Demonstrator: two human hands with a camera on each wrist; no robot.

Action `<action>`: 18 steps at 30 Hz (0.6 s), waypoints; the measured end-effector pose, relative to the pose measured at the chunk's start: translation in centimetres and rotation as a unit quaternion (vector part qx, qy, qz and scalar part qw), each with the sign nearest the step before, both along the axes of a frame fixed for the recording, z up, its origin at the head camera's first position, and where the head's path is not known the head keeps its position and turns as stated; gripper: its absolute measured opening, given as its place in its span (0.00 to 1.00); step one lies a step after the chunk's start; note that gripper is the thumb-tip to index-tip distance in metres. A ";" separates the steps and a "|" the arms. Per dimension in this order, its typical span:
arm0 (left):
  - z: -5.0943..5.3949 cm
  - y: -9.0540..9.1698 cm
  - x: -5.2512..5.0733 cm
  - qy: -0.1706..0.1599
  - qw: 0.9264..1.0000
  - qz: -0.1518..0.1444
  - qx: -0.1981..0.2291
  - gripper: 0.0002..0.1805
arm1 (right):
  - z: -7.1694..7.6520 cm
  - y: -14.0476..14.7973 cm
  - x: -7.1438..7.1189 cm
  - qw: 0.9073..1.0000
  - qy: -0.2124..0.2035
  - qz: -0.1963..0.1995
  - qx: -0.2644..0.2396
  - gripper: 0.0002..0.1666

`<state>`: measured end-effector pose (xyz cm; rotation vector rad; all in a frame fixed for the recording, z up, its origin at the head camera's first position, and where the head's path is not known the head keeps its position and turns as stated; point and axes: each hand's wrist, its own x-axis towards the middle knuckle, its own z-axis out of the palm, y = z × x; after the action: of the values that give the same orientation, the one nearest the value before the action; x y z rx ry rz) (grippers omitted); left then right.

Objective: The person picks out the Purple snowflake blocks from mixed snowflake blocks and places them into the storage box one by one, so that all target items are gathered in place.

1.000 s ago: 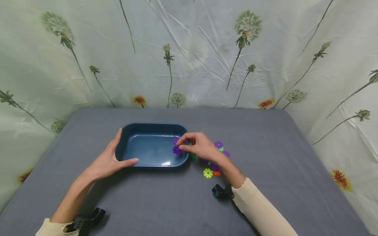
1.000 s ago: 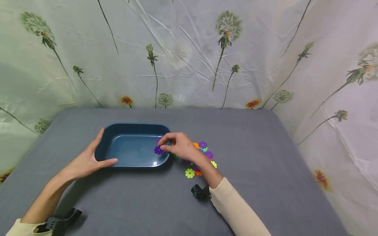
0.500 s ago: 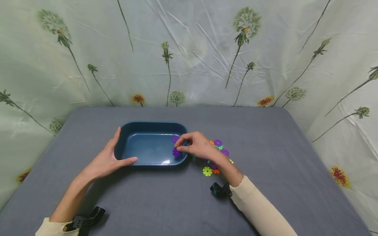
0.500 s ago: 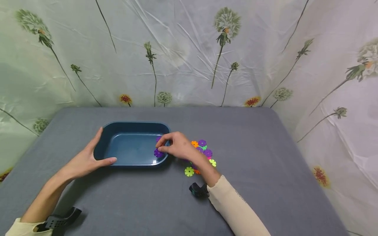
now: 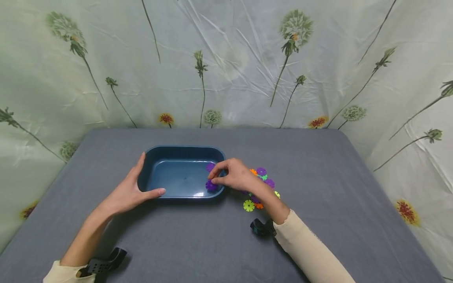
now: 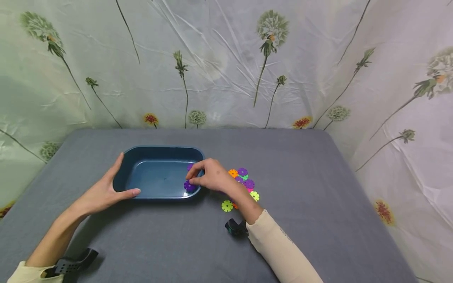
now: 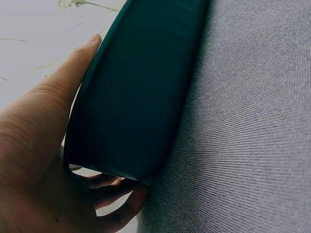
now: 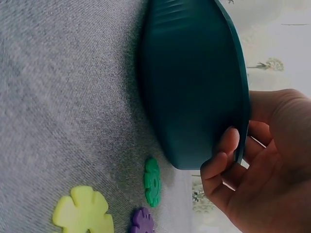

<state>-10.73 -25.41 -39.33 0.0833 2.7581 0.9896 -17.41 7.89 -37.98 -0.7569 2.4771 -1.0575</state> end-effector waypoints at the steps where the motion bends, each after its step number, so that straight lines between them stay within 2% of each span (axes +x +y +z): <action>1: 0.0 0.0 0.0 -0.001 1.000 0.001 -0.001 0.74 | 0.0 0.0 0.0 1.000 0.001 0.001 0.003 0.04; 10: 0.1 0.2 0.2 -0.007 1.000 0.005 -0.002 0.74 | 0.0 -0.3 0.1 1.000 0.002 0.003 0.029 0.04; 18: 0.1 0.0 0.1 -0.005 1.000 0.003 0.003 0.74 | 0.0 -0.2 0.2 0.999 0.009 0.008 0.032 0.07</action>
<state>-10.65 -25.40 -39.27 0.0700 2.7496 0.9965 -17.25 7.73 -38.01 -0.7688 2.5024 -0.9646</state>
